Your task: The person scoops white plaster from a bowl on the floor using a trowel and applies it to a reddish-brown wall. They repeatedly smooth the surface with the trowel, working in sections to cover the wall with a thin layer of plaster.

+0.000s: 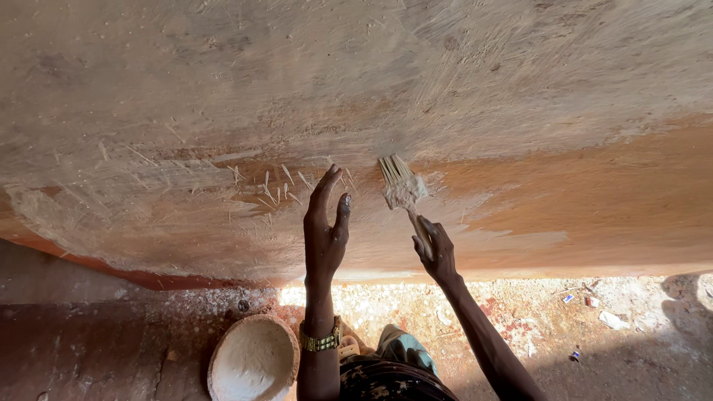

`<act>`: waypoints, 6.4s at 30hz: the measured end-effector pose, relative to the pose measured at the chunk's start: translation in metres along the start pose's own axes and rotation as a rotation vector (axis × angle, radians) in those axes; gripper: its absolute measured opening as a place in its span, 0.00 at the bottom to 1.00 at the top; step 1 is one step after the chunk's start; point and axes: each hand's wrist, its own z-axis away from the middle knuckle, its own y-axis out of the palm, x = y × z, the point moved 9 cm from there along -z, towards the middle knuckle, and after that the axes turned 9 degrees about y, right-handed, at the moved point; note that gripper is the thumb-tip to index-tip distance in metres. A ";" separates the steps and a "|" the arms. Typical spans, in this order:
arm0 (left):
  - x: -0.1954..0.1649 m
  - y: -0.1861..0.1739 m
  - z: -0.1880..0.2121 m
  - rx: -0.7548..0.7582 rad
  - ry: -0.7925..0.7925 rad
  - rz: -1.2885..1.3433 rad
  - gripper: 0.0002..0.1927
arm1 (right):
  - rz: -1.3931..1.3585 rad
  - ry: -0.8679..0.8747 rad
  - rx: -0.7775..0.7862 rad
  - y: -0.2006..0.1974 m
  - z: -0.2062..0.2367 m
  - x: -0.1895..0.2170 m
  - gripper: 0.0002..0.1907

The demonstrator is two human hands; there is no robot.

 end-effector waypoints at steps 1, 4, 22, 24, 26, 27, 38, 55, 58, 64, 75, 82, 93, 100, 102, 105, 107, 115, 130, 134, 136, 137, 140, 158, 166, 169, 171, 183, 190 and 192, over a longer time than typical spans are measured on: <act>0.001 0.000 0.000 0.006 -0.004 -0.013 0.24 | 0.052 -0.078 -0.028 0.000 0.006 0.001 0.31; 0.002 0.004 -0.001 0.017 -0.014 -0.015 0.24 | 0.030 -0.124 -0.006 -0.006 0.011 -0.011 0.32; 0.000 0.020 0.012 0.121 0.001 -0.053 0.23 | 0.067 -0.223 -0.019 -0.032 -0.024 0.022 0.29; -0.001 0.020 0.013 0.129 -0.004 -0.058 0.23 | 0.035 -0.234 -0.051 -0.038 -0.030 0.026 0.27; -0.001 0.019 0.013 0.135 0.001 -0.069 0.23 | 0.026 -0.240 -0.083 -0.045 -0.038 0.031 0.25; 0.000 0.019 0.014 0.139 -0.005 -0.080 0.23 | 0.034 -0.240 -0.100 -0.049 -0.042 0.034 0.23; 0.011 0.011 0.014 0.179 -0.002 -0.156 0.23 | -0.208 -0.120 -0.393 -0.072 -0.029 0.035 0.15; 0.011 0.001 0.010 0.136 -0.023 -0.153 0.23 | -0.342 -0.112 -0.422 -0.050 -0.024 0.077 0.16; 0.006 0.000 0.010 0.102 -0.015 -0.125 0.23 | -0.165 0.033 -0.111 -0.014 -0.036 0.079 0.16; 0.003 -0.009 0.008 0.028 0.012 -0.083 0.21 | -0.368 0.060 -0.231 -0.037 -0.028 0.086 0.16; 0.005 -0.011 0.008 -0.079 -0.030 0.074 0.27 | -0.195 -0.132 -0.108 -0.004 -0.023 0.091 0.18; 0.011 -0.019 0.006 -0.090 -0.028 0.036 0.26 | -0.229 -0.084 -0.288 -0.031 -0.034 0.089 0.21; 0.014 -0.009 0.001 -0.041 -0.025 0.054 0.24 | -0.107 -0.102 -0.211 -0.008 -0.016 0.069 0.19; 0.012 -0.004 0.001 -0.009 -0.061 0.045 0.24 | -0.265 -0.067 -0.531 -0.057 -0.017 0.059 0.15; 0.009 0.001 0.003 -0.005 -0.057 0.050 0.24 | -0.256 -0.025 -0.481 -0.063 -0.023 0.066 0.15; 0.001 0.012 0.003 0.011 -0.009 0.060 0.22 | -0.151 -0.090 -0.345 -0.061 -0.031 0.091 0.14; 0.004 0.018 0.004 0.031 -0.060 0.046 0.23 | -0.153 -0.141 -0.354 -0.064 -0.033 0.102 0.14; -0.003 0.016 0.000 0.035 0.000 0.051 0.21 | -0.080 -0.131 -0.338 -0.073 -0.046 0.099 0.14; 0.006 0.008 -0.003 0.040 -0.003 0.021 0.22 | -0.306 0.093 -0.514 -0.075 -0.025 0.062 0.15; 0.008 0.009 -0.002 0.045 -0.023 0.019 0.22 | -0.235 -0.076 -0.300 -0.057 -0.025 0.074 0.14; 0.010 0.010 0.000 0.066 -0.058 0.015 0.22 | -0.288 -0.107 -0.411 -0.068 -0.023 0.069 0.14; 0.012 0.009 0.001 0.073 -0.074 0.013 0.22 | -0.303 -0.056 -0.514 -0.077 -0.022 0.060 0.16; 0.007 0.005 0.001 0.052 -0.021 0.029 0.22 | -0.330 0.036 -0.702 -0.093 -0.023 0.043 0.20; -0.005 -0.045 0.005 -0.176 0.110 0.104 0.18 | -0.731 0.159 -0.787 -0.168 -0.056 -0.001 0.20; -0.002 -0.030 0.002 -0.201 0.082 0.143 0.15 | -0.564 0.018 -0.677 -0.098 -0.068 0.039 0.09; -0.009 -0.029 0.000 -0.381 0.120 0.210 0.16 | -0.590 -0.058 -0.169 -0.009 -0.056 0.084 0.17; -0.012 -0.033 0.004 -0.520 0.128 0.249 0.17 | -0.574 -0.043 0.102 0.033 -0.045 0.102 0.18; 0.006 -0.026 0.003 -0.586 -0.015 0.315 0.18 | -0.754 0.183 -0.964 -0.221 -0.057 -0.039 0.20; -0.017 0.014 -0.004 -0.555 0.055 0.253 0.20 | -0.684 0.037 -0.577 -0.106 -0.048 0.016 0.10; -0.029 0.021 -0.008 -0.581 0.123 0.253 0.19 | -0.775 0.033 -0.198 -0.052 -0.035 0.046 0.14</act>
